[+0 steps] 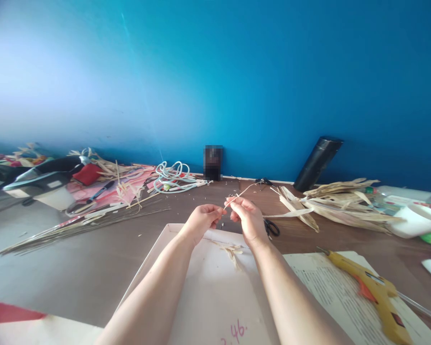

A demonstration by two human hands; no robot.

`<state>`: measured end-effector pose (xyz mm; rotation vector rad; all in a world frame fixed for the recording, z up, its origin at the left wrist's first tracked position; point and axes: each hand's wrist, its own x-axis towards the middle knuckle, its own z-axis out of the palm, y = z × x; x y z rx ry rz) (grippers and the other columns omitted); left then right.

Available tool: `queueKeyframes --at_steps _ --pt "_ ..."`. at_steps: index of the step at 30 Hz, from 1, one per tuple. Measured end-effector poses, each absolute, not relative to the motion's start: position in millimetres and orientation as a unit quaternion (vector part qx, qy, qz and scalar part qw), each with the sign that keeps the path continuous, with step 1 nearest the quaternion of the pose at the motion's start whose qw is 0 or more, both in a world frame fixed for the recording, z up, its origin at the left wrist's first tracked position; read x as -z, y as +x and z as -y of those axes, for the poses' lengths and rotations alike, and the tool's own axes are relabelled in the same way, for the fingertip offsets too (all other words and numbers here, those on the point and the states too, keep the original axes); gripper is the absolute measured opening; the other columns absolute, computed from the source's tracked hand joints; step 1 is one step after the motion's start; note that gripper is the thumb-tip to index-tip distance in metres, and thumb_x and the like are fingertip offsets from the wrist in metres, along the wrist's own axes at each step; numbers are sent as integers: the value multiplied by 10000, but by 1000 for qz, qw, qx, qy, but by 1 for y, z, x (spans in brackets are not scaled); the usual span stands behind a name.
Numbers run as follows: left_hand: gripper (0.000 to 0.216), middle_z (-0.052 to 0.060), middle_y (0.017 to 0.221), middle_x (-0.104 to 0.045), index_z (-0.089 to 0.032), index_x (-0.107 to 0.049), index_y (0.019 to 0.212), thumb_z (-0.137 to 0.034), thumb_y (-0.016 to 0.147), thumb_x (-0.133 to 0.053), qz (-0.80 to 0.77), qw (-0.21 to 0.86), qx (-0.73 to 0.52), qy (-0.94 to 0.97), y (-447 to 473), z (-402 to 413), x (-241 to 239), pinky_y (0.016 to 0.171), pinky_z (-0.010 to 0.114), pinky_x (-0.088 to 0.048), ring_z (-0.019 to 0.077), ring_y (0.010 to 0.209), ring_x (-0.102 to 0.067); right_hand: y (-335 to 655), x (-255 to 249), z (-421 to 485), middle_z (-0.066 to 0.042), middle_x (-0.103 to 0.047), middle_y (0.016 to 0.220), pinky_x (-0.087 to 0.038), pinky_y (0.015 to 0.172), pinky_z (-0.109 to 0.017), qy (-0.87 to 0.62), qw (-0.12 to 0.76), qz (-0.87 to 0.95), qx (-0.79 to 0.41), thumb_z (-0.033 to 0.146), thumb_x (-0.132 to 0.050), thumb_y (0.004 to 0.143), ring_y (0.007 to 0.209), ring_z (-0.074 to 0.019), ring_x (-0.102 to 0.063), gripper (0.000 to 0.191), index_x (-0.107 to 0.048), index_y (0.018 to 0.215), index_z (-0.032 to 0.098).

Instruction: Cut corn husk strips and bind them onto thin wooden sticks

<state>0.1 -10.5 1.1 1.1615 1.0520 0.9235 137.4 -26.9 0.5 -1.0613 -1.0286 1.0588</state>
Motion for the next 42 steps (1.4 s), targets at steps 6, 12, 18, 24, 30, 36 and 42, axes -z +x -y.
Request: queueKeyframes --at_steps 6,12,18,24,30,36,42 --pt "181 -3 619 -517 -127 -683 783 -250 718 -568 -455 613 -395 511 0 10 -1 472 202 -333 47 450 -409 140 4 23 -34 -669 842 -346 469 -221 -462 623 446 -445 368 -674 685 498 -74 -456 218 -679 808 189" --pt "228 19 664 -568 -118 -682 799 -308 682 -639 -443 623 -394 511 -1 12 -1 489 199 -341 55 500 -432 140 5 22 -35 -676 822 -356 477 -228 -485 639 436 -408 395 -689 675 496 -80 -459 255 -683 830 192" --pt "229 53 751 -619 -120 -687 821 -276 654 -671 -422 642 -403 497 -2 12 -1 557 212 -397 87 612 -504 140 0 25 -27 -678 803 -340 470 -223 -495 649 435 -380 411 -678 691 489 -73 -444 245 -681 809 196" --pt "241 61 810 -623 -121 -678 871 -265 680 -644 -410 641 -401 509 -3 11 0 570 199 -417 87 653 -517 140 1 24 -25 -672 787 -327 462 -218 -509 656 424 -361 428 -679 687 490 -72 -436 255 -673 790 194" --pt "268 30 776 -619 -168 -664 922 -333 717 -614 -440 552 -438 556 0 9 3 585 211 -434 102 662 -528 140 0 24 -28 -665 793 -359 467 -210 -512 663 413 -359 423 -685 680 494 -71 -445 258 -673 804 197" --pt "204 19 838 -603 -186 -617 806 -371 720 -625 -452 318 -469 689 5 16 2 661 236 -425 120 728 -531 138 -5 27 -29 -663 754 -385 461 -204 -542 647 430 -320 424 -671 698 488 -78 -455 250 -676 776 187" --pt "135 29 831 -580 -184 -547 818 -271 734 -607 -454 132 -427 771 10 23 5 709 267 -410 160 798 -520 136 -3 27 -42 -681 764 -419 472 -221 -547 630 458 -307 451 -658 697 508 -103 -492 284 -674 808 190"
